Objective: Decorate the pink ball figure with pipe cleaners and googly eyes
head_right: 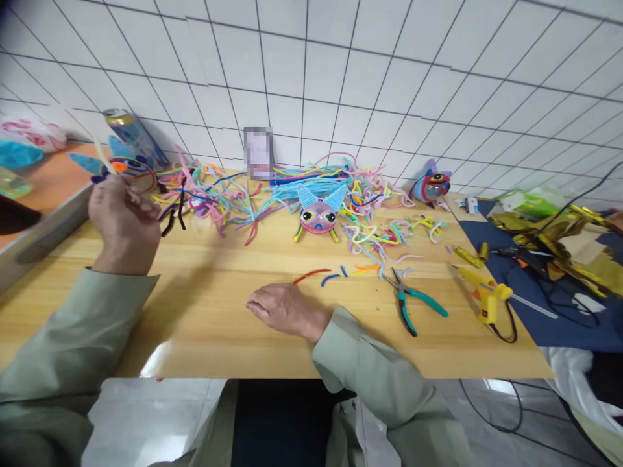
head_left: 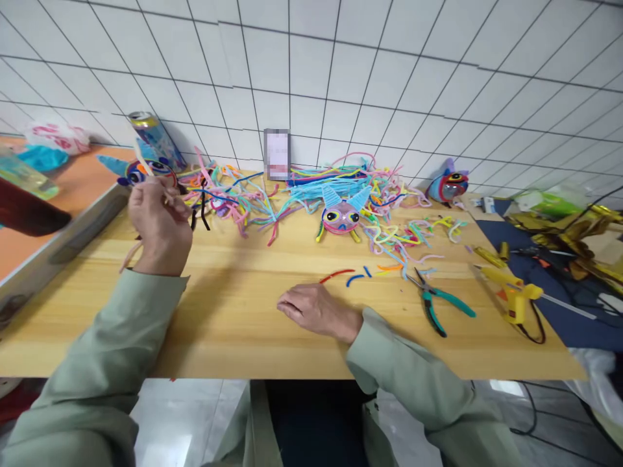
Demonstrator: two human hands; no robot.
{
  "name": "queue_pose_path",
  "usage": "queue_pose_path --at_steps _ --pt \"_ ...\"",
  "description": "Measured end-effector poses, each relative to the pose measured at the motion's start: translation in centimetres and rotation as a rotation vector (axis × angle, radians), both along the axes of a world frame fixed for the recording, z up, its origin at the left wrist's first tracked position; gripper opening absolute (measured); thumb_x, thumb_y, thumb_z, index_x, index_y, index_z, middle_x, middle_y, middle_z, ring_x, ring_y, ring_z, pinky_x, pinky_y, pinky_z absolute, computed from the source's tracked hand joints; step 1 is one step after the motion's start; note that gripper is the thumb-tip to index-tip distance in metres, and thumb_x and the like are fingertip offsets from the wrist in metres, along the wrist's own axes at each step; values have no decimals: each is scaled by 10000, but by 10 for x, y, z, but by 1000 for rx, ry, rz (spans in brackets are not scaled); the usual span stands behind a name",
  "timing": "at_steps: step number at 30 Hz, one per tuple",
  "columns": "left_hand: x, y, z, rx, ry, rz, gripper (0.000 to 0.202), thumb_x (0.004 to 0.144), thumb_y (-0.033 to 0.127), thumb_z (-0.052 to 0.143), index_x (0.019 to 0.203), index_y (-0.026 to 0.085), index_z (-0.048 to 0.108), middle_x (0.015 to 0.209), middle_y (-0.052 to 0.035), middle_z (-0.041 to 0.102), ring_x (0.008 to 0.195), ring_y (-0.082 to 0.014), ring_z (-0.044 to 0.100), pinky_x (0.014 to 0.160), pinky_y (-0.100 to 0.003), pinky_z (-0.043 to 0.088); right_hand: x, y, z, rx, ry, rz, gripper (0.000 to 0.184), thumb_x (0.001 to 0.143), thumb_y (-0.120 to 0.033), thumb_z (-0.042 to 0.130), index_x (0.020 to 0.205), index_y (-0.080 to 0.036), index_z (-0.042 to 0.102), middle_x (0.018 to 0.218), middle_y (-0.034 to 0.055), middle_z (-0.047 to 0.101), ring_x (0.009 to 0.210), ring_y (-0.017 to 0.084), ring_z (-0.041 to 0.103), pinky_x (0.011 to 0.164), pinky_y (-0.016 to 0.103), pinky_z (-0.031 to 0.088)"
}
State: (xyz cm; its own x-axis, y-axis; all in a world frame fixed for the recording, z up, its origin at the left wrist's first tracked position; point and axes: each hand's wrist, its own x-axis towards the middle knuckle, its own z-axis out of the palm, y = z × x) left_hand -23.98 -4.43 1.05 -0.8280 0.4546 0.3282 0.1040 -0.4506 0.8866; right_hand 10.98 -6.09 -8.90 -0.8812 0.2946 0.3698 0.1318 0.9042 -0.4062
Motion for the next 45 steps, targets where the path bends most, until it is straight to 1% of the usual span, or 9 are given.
queue_pose_path --at_steps 2,6,10,13,23,28,34,39,45 --pt "26 -9 13 59 32 5 457 883 523 889 839 249 526 584 120 480 481 -90 306 444 -281 233 2 4 8 6 40 -48 237 1180 -288 623 1041 -225 804 912 51 860 847 188 805 796 304 600" --pt "96 -30 27 12 325 -275 401 884 507 916 759 212 676 611 51 605 516 -98 439 508 -262 361 21 14 46 72 239 -260 224 1179 -294 582 1198 -257 802 1072 95 868 1017 238 820 937 386 657" --pt "145 -32 26 -230 662 -685 325 1004 477 772 812 216 794 678 3 677 593 -136 547 576 -269 422 48 28 93 321 424 -438 348 1118 -307 665 1461 -298 725 1440 141 795 1369 341 741 1214 585 575" --pt "162 -17 17 -258 791 -827 323 1039 464 691 859 217 795 743 -6 718 694 -161 627 678 -282 499 63 47 109 372 394 -523 402 1103 -362 696 1505 -333 702 1581 119 731 1515 366 648 1315 647 475" --pt "162 45 -23 -264 746 -746 313 1042 409 651 868 190 791 843 -29 767 793 -176 649 753 -289 482 89 120 97 -15 407 -692 154 1041 -360 719 1016 -250 825 1016 55 871 992 259 795 948 415 626" --pt "156 79 -45 -300 748 -708 250 1039 364 665 955 193 828 880 -30 804 815 -189 670 769 -300 480 78 160 100 35 359 -717 106 986 -284 714 985 -247 813 1005 48 857 982 247 776 956 409 637" --pt "161 110 -66 -326 679 -618 211 1001 321 712 850 188 775 845 -20 804 773 -177 665 751 -293 486 72 182 84 131 346 -757 115 997 -264 673 996 -248 787 1015 63 839 975 250 770 935 408 651" --pt "171 119 -80 -365 601 -612 263 984 343 744 775 184 731 787 -14 772 729 -170 631 683 -287 442 79 186 66 121 408 -793 97 996 -306 677 1004 -246 752 1019 74 792 969 254 750 912 415 660" --pt "174 116 -88 -329 600 -652 180 995 225 651 891 176 790 870 -30 809 822 -195 689 762 -307 478 83 189 58 135 428 -840 124 1001 -323 656 1007 -255 760 1043 75 761 1011 264 726 921 433 648"
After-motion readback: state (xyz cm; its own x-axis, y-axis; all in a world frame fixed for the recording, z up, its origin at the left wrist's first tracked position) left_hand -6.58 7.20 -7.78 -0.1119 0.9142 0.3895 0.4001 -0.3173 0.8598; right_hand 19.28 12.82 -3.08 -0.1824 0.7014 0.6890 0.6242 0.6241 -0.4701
